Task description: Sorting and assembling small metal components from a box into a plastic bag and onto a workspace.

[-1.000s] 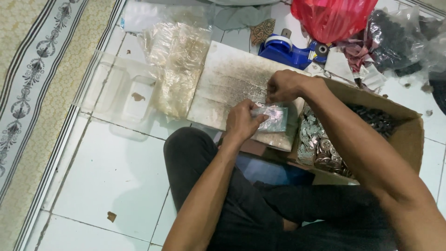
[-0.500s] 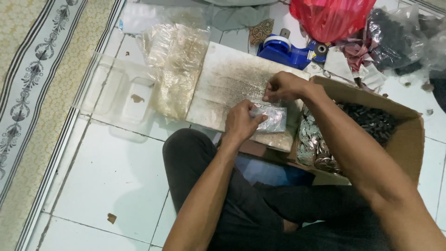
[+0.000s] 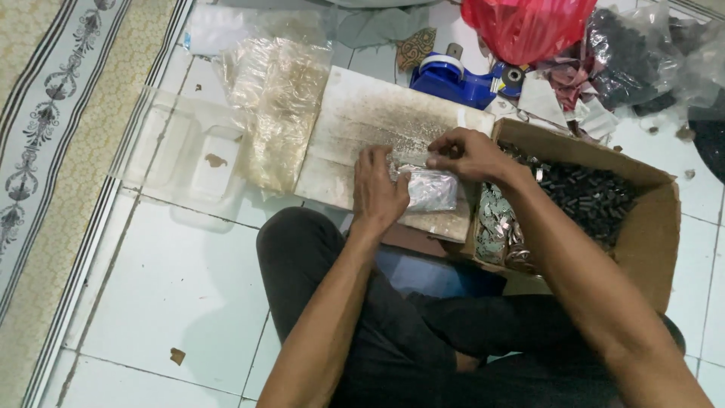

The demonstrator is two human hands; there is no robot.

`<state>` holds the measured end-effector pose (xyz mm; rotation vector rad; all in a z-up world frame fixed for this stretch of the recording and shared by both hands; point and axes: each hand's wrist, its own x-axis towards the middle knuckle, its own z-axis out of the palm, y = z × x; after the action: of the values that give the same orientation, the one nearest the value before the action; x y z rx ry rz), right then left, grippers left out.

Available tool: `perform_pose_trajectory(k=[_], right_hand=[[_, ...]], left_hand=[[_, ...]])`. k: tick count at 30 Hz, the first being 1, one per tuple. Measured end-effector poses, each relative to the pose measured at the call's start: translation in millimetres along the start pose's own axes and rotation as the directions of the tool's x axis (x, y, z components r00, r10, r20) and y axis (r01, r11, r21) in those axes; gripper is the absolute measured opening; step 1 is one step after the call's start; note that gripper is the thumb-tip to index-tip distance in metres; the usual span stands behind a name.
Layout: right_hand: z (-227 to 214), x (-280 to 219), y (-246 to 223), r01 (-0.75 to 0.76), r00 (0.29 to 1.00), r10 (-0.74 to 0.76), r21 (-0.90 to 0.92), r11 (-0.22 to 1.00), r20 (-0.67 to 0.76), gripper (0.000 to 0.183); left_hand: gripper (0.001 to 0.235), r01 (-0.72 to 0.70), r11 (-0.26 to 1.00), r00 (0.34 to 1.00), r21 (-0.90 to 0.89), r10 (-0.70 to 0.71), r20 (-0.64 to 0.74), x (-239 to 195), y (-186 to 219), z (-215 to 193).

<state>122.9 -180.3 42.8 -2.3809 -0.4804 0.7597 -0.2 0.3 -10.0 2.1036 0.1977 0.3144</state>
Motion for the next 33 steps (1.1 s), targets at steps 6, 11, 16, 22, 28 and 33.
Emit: perform_pose_trajectory(k=[6,11,16,22,28,33], right_hand=[[20,11,42,-0.010,0.997,0.027,-0.240,0.971,0.069,0.065],[11,-9,28,-0.044,0.991,0.048,-0.035,0.998,0.129,0.059],[-1,-33,1,0.063,0.992,-0.083,0.195,0.979,0.097,0.064],[21,-17,63,0.458,0.810,-0.470,-0.123,0.881,-0.350,0.047],[57,-32,92,0.481,0.685,-0.661,-0.492,0.726,-0.307,0.038],[47,-46,90,0.478,0.729,-0.529,-0.229,0.848,-0.435,0.025]], left_hand=[[0.099,-0.037,0.982,0.871,0.184,-0.059,0.488,40,10,-17],[0.058,-0.083,0.979,0.807,0.186,-0.043,0.589,57,2,-5],[0.044,0.006,0.993,0.763,0.120,-0.082,0.641,64,45,-31],[0.035,-0.425,0.898,0.848,0.112,0.352,0.396,59,26,-5],[0.007,-0.646,0.719,0.755,0.256,0.552,0.355,24,13,0],[0.031,-0.237,0.970,0.954,0.054,0.222,0.203,24,7,-10]])
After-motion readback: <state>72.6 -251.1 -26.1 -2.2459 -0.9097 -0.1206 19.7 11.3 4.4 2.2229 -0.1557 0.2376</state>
